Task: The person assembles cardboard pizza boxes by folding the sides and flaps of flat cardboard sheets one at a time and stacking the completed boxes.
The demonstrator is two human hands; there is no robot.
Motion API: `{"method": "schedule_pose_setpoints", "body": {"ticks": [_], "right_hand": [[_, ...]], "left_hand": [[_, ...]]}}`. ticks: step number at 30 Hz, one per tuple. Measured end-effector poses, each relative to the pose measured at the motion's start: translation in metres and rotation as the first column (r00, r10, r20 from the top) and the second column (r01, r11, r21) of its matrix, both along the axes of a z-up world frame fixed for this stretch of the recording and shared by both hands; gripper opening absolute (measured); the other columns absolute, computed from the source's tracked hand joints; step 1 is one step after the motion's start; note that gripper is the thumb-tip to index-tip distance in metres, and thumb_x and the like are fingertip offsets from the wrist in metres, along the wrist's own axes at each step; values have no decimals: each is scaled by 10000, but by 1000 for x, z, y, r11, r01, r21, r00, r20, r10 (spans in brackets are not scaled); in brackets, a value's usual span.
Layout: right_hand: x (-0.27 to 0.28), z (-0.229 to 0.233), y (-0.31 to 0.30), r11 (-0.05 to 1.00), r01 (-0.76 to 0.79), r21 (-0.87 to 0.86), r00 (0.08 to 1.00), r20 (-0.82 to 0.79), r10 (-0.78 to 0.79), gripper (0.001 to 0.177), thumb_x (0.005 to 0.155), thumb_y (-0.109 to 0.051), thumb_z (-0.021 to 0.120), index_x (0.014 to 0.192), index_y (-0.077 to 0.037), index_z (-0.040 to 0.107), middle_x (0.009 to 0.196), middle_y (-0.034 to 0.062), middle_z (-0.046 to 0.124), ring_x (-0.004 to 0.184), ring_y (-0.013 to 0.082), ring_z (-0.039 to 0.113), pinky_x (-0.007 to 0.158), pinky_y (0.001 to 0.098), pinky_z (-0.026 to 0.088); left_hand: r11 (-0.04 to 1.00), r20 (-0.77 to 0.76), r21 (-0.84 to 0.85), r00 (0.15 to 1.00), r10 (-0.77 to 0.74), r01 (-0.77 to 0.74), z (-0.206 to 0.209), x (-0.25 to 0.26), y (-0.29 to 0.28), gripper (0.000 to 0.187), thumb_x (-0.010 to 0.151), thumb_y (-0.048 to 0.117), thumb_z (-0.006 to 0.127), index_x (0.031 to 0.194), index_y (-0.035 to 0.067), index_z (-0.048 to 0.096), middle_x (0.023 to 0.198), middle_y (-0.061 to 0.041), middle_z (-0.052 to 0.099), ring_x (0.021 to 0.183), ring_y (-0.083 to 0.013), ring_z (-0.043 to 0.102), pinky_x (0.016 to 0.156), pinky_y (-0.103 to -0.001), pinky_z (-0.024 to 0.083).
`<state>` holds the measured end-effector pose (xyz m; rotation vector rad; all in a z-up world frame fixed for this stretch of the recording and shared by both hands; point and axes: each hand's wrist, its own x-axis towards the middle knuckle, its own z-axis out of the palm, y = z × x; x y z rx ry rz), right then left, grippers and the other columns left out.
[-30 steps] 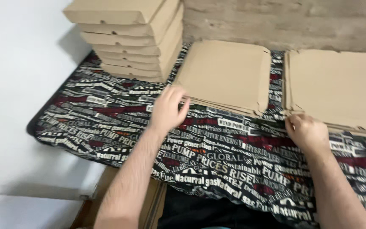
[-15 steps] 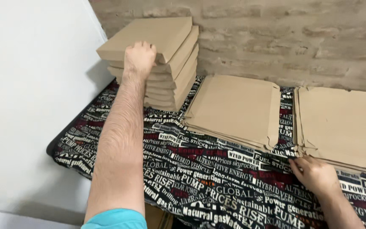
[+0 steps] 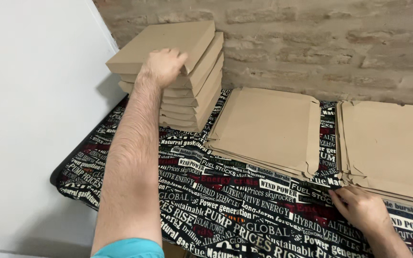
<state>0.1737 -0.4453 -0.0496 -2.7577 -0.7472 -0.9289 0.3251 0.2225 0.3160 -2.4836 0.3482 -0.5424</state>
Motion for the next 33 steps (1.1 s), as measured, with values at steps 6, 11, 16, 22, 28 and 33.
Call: {"method": "schedule_pose_setpoints", "body": {"ticks": [6, 11, 16, 22, 28, 33], "right_hand": [[0, 1, 1, 998, -66, 17, 998, -12, 66, 208, 995, -374, 832, 883, -201, 858, 882, -34, 866, 638, 97, 779, 513, 347, 651], [-1, 0, 0, 998, -62, 29, 998, -26, 63, 211, 985, -388, 838, 926, -187, 870, 923, -25, 881, 695, 108, 812, 534, 353, 669], [0, -1, 0, 999, -41, 19, 998, -55, 42, 216, 993, -410, 820, 937, -205, 864, 891, -38, 871, 661, 96, 799, 506, 348, 664], [-2, 1, 3, 999, -25, 43, 999, -45, 27, 220, 998, -413, 813, 920, -212, 856, 897, -54, 853, 669, 110, 778, 513, 358, 641], [-2, -1, 3, 999, -8, 37, 1000, -27, 9, 228, 998, -426, 805, 919, -217, 848, 904, -66, 849, 696, 132, 780, 551, 387, 627], [-2, -3, 4, 1000, 3, 16, 997, -79, -2, 259, 996, -461, 786, 940, -223, 870, 905, -66, 867, 695, 122, 799, 558, 380, 660]], "left_hand": [[995, -188, -96, 982, 5, -24, -12, -1, -13, 211, 1007, 138, 735, 1214, 114, 702, 1279, -180, 677, 1142, -391, 671, 787, -577, 674], [993, -101, 103, 994, -48, 59, -11, -8, -11, 348, 971, 80, 751, 1314, 23, 742, 1224, -183, 805, 1024, -341, 807, 742, -546, 743], [964, 82, 143, 968, -238, 225, -17, -23, -1, 443, 823, 100, 903, 1253, 58, 804, 1458, -184, 794, 1085, -339, 846, 712, -534, 757], [919, 158, 123, 907, -391, 375, -20, -70, -25, 367, 970, 280, 847, 1295, 113, 812, 1463, -139, 810, 1152, -265, 848, 870, -491, 748], [950, 154, -107, 949, -275, 293, -60, -65, -11, 870, 926, 403, 850, 1685, 108, 544, 1688, -141, 632, 1468, -324, 654, 1160, -530, 576], [962, 398, -172, 908, -129, 212, -86, -48, -8, 546, 944, 128, 780, 1488, 102, 744, 1473, -97, 805, 1358, -285, 749, 1122, -524, 586]]}}
